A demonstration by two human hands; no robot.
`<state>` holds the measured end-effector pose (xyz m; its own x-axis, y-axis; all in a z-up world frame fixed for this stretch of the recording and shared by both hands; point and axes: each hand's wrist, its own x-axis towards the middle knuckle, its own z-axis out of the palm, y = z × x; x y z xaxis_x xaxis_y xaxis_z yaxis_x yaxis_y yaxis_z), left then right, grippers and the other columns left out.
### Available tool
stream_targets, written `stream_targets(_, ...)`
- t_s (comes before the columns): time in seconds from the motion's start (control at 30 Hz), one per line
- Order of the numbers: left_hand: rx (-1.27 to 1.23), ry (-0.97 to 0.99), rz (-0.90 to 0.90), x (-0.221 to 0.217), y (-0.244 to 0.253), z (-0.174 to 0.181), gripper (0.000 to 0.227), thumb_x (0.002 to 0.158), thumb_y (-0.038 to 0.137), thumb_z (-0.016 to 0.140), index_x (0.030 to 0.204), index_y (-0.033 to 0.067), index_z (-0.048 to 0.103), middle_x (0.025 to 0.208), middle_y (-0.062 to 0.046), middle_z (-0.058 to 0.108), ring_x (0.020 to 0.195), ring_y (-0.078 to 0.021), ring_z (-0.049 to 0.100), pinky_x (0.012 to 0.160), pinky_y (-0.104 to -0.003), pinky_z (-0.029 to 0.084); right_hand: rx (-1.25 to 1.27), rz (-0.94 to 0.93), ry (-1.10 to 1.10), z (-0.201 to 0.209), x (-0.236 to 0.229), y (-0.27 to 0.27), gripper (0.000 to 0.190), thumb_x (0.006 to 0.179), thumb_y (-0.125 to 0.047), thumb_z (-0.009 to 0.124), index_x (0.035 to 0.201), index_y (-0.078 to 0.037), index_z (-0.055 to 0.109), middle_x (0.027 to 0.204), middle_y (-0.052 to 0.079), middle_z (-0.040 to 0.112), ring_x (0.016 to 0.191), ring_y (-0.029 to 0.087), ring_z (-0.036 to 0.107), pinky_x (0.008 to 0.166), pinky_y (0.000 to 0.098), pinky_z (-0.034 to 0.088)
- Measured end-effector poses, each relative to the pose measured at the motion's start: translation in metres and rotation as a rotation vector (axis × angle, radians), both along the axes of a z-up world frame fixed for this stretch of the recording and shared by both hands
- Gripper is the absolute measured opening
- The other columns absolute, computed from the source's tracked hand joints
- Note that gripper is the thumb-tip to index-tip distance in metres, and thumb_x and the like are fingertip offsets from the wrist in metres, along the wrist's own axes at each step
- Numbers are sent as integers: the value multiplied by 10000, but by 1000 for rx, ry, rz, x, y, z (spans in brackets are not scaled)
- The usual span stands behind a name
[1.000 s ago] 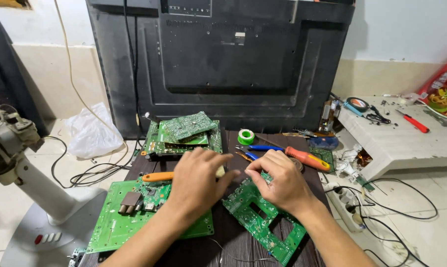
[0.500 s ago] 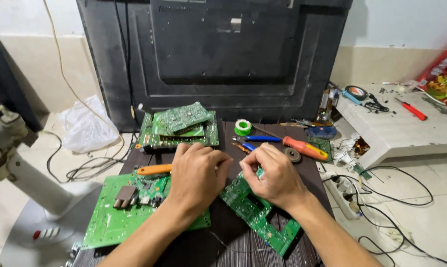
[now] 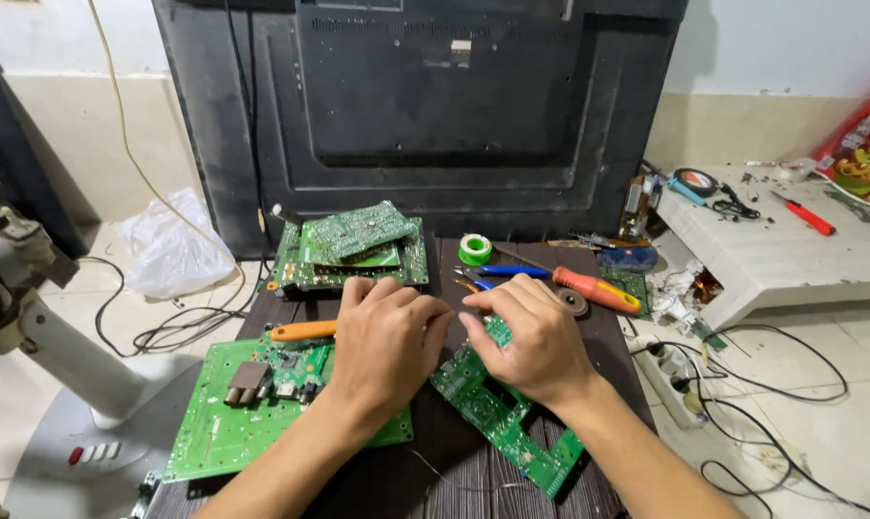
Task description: The person uses a soldering iron and solder wire to work on a green circuit board. They also use a brush to clean the board and pliers to handle small components. The task involves precise hand movements to apply solder and manipulate the board.
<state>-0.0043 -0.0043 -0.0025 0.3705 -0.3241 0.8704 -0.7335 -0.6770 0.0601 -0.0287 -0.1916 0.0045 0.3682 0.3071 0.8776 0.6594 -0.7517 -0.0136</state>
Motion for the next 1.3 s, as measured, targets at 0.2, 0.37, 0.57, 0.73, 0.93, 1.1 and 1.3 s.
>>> stream_targets(0.2,-29,29,-6,-3,-5,-2,62,804,199,773,745,179,765,599,30,640,672,-167,632,808,-340,427,8,17,37,-28,14,-4,88,813,-80,724,761,-116,663,591,11,595,589,229,614,573,325,539)
stream_targets(0.37,-34,62,35,-2,-3,-1,83,797,176,759,715,167,768,566,30,634,641,-173,635,796,-350,435,55,-32,-1,-29,13,-6,135,812,-64,693,714,-111,615,536,13,536,546,241,590,541,326,526)
stream_targets(0.57,-52,25,108,10,6,-4,66,760,203,773,698,188,758,548,31,617,625,-186,628,765,-357,445,116,-131,-68,-29,16,-14,210,806,-46,687,658,-125,561,501,7,486,502,251,561,511,330,501)
stream_targets(0.73,-92,66,152,20,17,-2,88,781,275,773,740,198,765,576,32,640,655,-192,649,764,-355,456,150,-135,-70,-19,15,-18,214,791,-22,688,643,-129,576,501,0,500,501,238,566,526,315,512)
stream_targets(0.93,-54,30,-90,7,8,18,239,757,260,845,962,158,773,821,-34,722,830,-260,684,812,-405,479,58,-55,-73,-26,21,-16,181,777,-25,695,663,-130,601,509,-1,509,519,236,573,534,321,515)
stream_targets(1.1,64,-53,-119,4,4,2,80,803,253,783,860,200,764,721,23,684,766,-188,643,813,-351,446,10,58,6,-23,10,-7,123,814,-99,722,728,-121,637,549,11,533,552,238,589,551,319,533)
stream_targets(1.3,19,-136,-95,10,-4,-9,102,831,231,759,759,180,708,632,12,609,685,-190,601,777,-345,453,71,65,116,-22,7,-5,155,817,-122,742,718,-97,625,516,18,538,528,261,596,523,348,528)
